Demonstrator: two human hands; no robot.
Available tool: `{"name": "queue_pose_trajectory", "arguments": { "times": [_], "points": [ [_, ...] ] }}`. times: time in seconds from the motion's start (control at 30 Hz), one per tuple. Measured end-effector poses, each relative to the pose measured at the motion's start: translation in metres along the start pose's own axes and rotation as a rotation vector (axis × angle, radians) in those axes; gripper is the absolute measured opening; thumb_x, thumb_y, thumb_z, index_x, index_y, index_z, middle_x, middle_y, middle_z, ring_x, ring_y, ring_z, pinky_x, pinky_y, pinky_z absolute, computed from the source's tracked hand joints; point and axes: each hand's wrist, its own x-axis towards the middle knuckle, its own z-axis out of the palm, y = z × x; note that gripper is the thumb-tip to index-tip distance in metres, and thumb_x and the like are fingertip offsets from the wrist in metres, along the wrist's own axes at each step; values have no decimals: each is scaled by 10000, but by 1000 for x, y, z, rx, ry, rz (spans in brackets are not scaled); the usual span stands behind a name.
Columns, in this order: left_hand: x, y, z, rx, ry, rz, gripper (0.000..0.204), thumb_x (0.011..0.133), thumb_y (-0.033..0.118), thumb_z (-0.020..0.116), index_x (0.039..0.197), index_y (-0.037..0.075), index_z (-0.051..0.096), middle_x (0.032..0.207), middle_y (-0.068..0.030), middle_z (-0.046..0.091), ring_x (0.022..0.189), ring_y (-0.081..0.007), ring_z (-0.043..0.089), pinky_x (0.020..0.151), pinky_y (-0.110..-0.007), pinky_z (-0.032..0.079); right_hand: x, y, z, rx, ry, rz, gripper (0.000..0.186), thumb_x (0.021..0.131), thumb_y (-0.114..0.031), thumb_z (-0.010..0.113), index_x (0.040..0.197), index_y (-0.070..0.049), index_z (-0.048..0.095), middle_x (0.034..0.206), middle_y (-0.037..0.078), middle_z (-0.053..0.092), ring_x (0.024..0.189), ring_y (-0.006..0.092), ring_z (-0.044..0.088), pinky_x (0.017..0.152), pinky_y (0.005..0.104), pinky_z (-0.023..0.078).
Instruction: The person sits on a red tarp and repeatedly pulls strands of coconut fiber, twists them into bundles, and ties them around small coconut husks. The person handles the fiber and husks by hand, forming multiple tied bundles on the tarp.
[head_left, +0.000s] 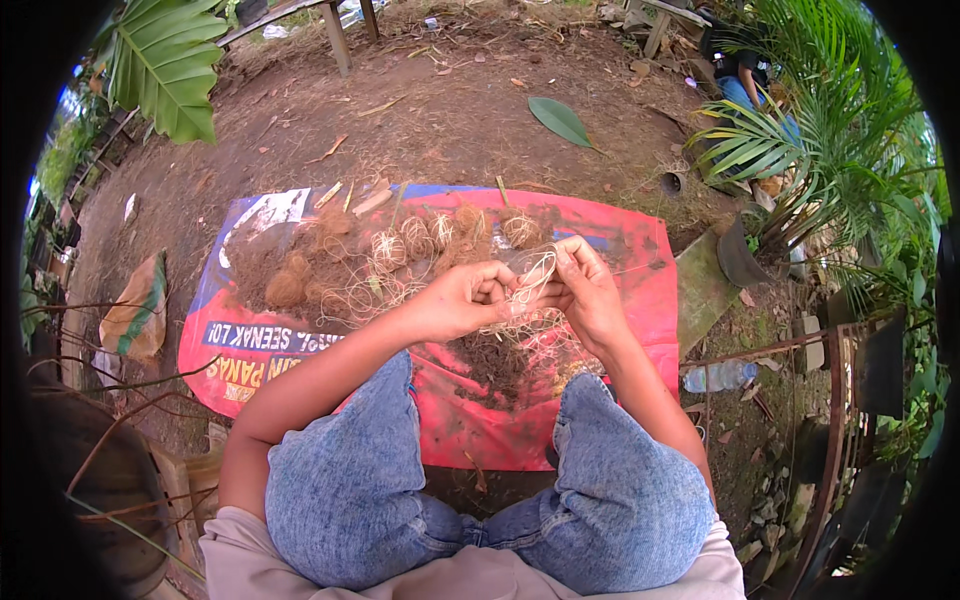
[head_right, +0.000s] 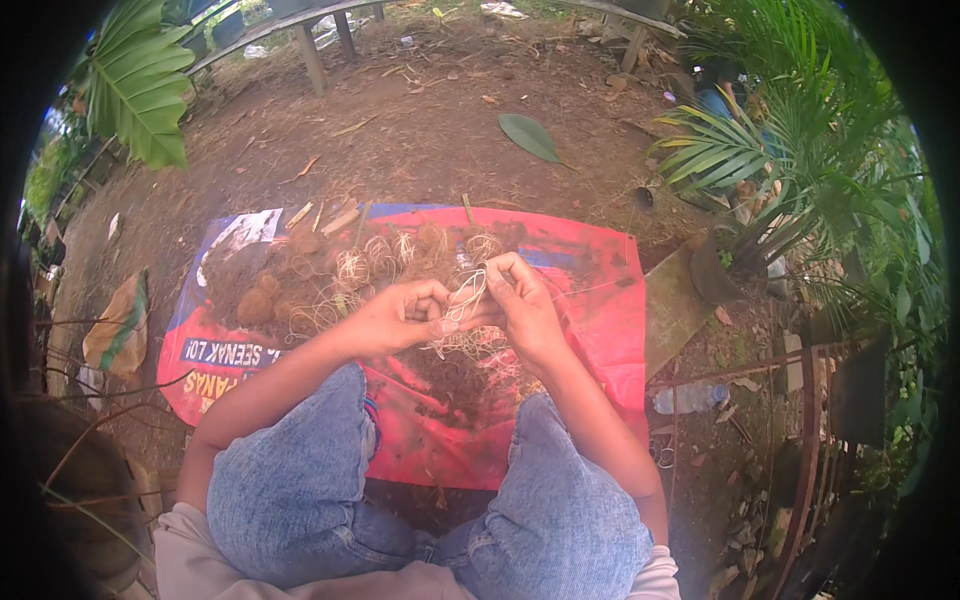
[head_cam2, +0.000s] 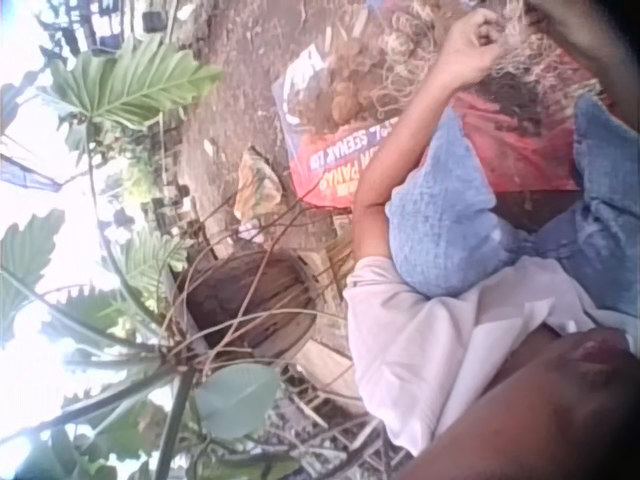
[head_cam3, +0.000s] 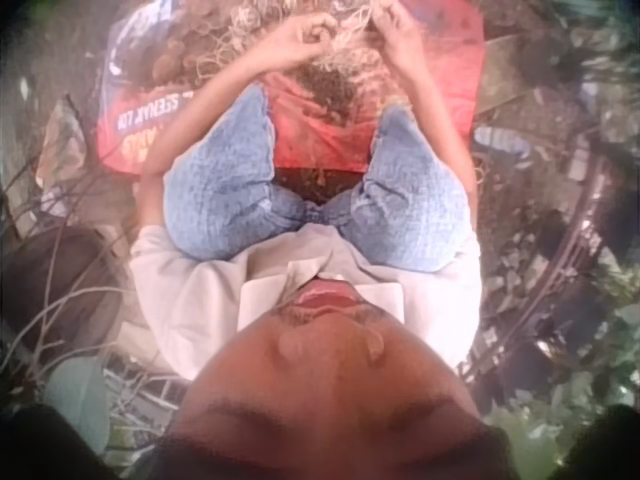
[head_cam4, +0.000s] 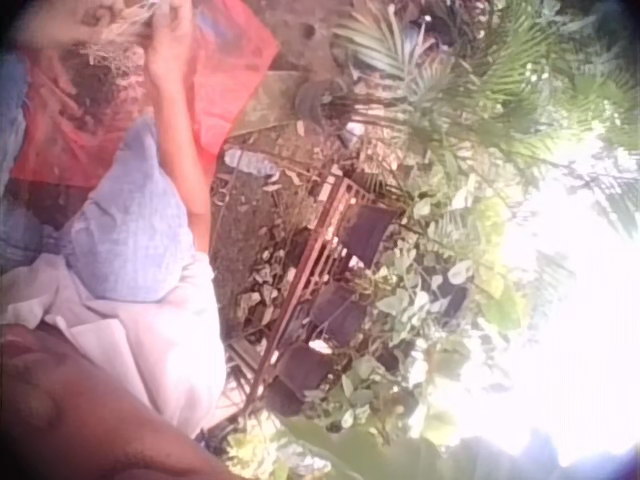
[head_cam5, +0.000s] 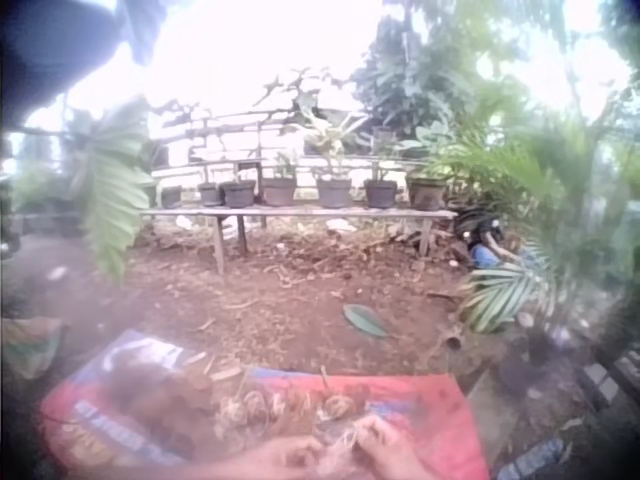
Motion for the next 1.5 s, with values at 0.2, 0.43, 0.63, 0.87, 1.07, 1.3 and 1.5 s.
{"name": "queue_pose_trajectory", "arguments": {
  "times": [0.2,0.43,0.63,0.87,1.07,1.3,1.5],
  "points": [
    [-5,10,-10,-32,58,54,234,999,280,621,880,92,549,784,46,534,754,-50,485,710,-248,403,1,7,-21,20,216,-101,73,1051,-150,494,1002,-99,513,669,-38,487,524,79,472,520,238,418],
    [-22,29,-35,-625,105,238,146,1014,206,540,908,132,471,757,37,389,709,-93,434,652,-262,377,4,15,-91,148,536,-148,102,1020,-234,560,963,-152,537,722,-65,480,677,63,505,651,281,438],
    [-29,31,-54,-661,253,302,129,1025,239,527,964,133,485,838,35,456,792,-95,504,689,-276,432,16,34,-168,-879,803,-284,247,926,-244,683,1093,-106,563,888,39,580,795,167,580,721,324,480],
    [-8,25,-24,-470,149,185,273,1038,267,509,1273,151,433,1158,-89,574,1064,-214,621,823,-385,575,2,10,-57,-877,60,-269,529,829,-262,797,1265,-102,544,1179,97,583,1055,208,594,873,372,493],
    [-16,39,-21,-389,145,135,534,998,211,585,1462,162,324,1098,-72,581,849,-151,642,668,-297,556,2,17,4,-532,-367,8,203,971,-239,667,1072,-75,602,886,3,591,793,89,570,714,275,478],
    [-30,40,-65,-184,511,31,283,1014,202,569,1283,115,577,772,60,471,579,-31,434,489,-176,297,-8,9,-58,-64,135,-57,185,1051,-279,528,959,-123,562,690,-51,440,577,72,454,566,251,404],
    [-43,34,-118,-266,716,163,270,1010,163,545,1271,103,582,715,87,368,537,-5,285,453,-176,221,-11,-10,-139,406,348,-222,207,1070,-308,462,981,-135,533,704,-24,468,523,74,372,517,246,363]
  ]
}}
